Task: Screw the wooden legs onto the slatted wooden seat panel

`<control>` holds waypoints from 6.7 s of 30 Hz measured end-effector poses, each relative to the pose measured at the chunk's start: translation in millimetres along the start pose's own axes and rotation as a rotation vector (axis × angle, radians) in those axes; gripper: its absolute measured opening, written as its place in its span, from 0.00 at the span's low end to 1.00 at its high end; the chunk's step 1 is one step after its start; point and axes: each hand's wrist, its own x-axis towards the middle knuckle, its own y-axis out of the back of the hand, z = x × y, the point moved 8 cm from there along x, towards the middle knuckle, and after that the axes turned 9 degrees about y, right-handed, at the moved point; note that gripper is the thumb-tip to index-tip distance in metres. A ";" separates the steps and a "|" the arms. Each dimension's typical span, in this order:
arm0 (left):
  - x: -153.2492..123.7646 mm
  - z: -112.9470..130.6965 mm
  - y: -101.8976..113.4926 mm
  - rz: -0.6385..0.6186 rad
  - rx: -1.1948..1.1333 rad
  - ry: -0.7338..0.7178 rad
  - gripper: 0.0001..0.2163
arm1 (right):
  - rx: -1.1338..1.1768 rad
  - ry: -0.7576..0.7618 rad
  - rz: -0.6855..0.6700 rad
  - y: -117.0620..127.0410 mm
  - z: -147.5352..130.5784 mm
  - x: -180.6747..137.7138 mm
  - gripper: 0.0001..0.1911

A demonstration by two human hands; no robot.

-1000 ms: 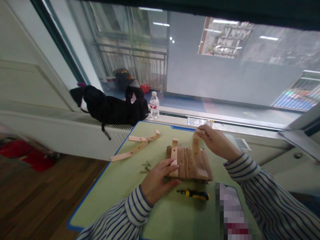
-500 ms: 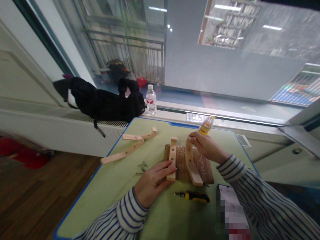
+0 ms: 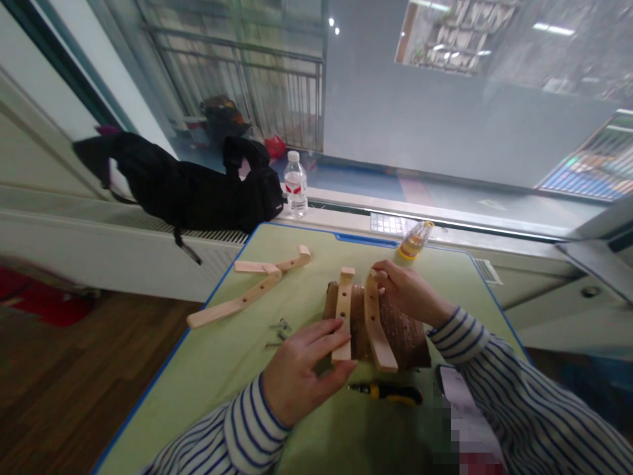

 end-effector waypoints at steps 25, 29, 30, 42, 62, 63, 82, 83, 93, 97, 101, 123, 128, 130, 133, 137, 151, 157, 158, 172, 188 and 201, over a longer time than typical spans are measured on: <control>1.8 24.2 4.0 0.070 0.166 -0.102 0.18 | 0.008 0.044 -0.076 -15.9 -11.0 12.1 0.14; 13.3 39.6 0.7 0.032 0.183 -0.214 0.20 | 0.024 0.057 -0.074 -14.1 -12.8 14.2 0.15; 16.4 39.5 -0.9 0.021 0.175 -0.224 0.18 | 0.025 0.059 -0.071 -13.9 -12.5 14.8 0.14; 26.7 19.0 -17.6 -0.030 0.115 -0.240 0.13 | 0.016 0.057 -0.075 -21.9 1.0 19.7 0.09; 47.1 6.7 -25.2 -0.100 0.160 -0.236 0.11 | -0.057 0.049 -0.184 -34.7 13.5 22.1 0.11; 47.1 6.7 -25.0 -0.097 0.162 -0.238 0.11 | -0.059 0.052 -0.190 -35.1 13.5 22.1 0.11; 46.4 6.3 -26.0 -0.097 0.190 -0.251 0.11 | -0.124 0.048 -0.204 -36.6 14.7 19.5 0.12; 46.2 6.4 -25.9 -0.096 0.190 -0.250 0.11 | -0.126 0.051 -0.208 -36.7 14.5 19.5 0.12; 42.8 5.1 -25.5 -0.091 0.176 -0.224 0.11 | -0.125 0.018 -0.212 -34.5 14.4 19.9 0.08; 42.8 4.8 -24.4 -0.097 0.159 -0.217 0.11 | -0.124 0.023 -0.203 -33.7 13.6 18.8 0.08; 42.7 5.7 -24.4 -0.096 0.153 -0.229 0.11 | -0.117 0.047 -0.192 -32.1 11.7 19.1 0.12; 39.6 6.5 -23.0 -0.101 0.124 -0.221 0.11 | -0.104 0.102 -0.130 -29.5 10.2 19.0 0.19; 40.0 6.6 -23.6 -0.088 0.129 -0.218 0.11 | -0.113 0.092 -0.147 -29.3 10.2 19.6 0.18; 40.1 6.7 -24.1 -0.090 0.139 -0.219 0.11 | -0.107 0.089 -0.140 -28.7 10.2 19.5 0.18; 39.8 7.2 -23.4 -0.082 0.140 -0.228 0.12 | -0.098 0.089 -0.144 -29.8 10.8 18.9 0.19; 39.1 6.6 -22.4 -0.087 0.131 -0.225 0.12 | -0.105 0.105 -0.139 -30.8 11.7 17.8 0.22; 27.6 -0.4 -14.1 -0.089 0.024 -0.216 0.20 | -0.077 0.074 -0.029 -13.6 5.6 11.4 0.28; 23.3 -22.4 12.5 0.067 -0.077 0.001 0.14 | -0.163 0.031 0.042 14.7 -1.4 -5.1 0.30; 22.6 -27.4 19.1 0.137 -0.111 0.046 0.12 | -0.182 0.017 0.054 20.4 -3.5 -9.2 0.29; -16.2 -81.6 66.6 0.591 -0.495 0.601 0.12 | -0.161 -0.057 0.127 62.1 -91.0 -88.7 0.17; -89.2 -95.2 82.4 0.126 0.109 0.543 0.15 | 0.015 0.013 0.057 -13.7 -194.4 -106.5 0.10; -77.0 -102.7 64.2 -0.109 0.253 0.417 0.09 | -0.100 -0.052 -0.160 -87.5 -203.7 -54.0 0.14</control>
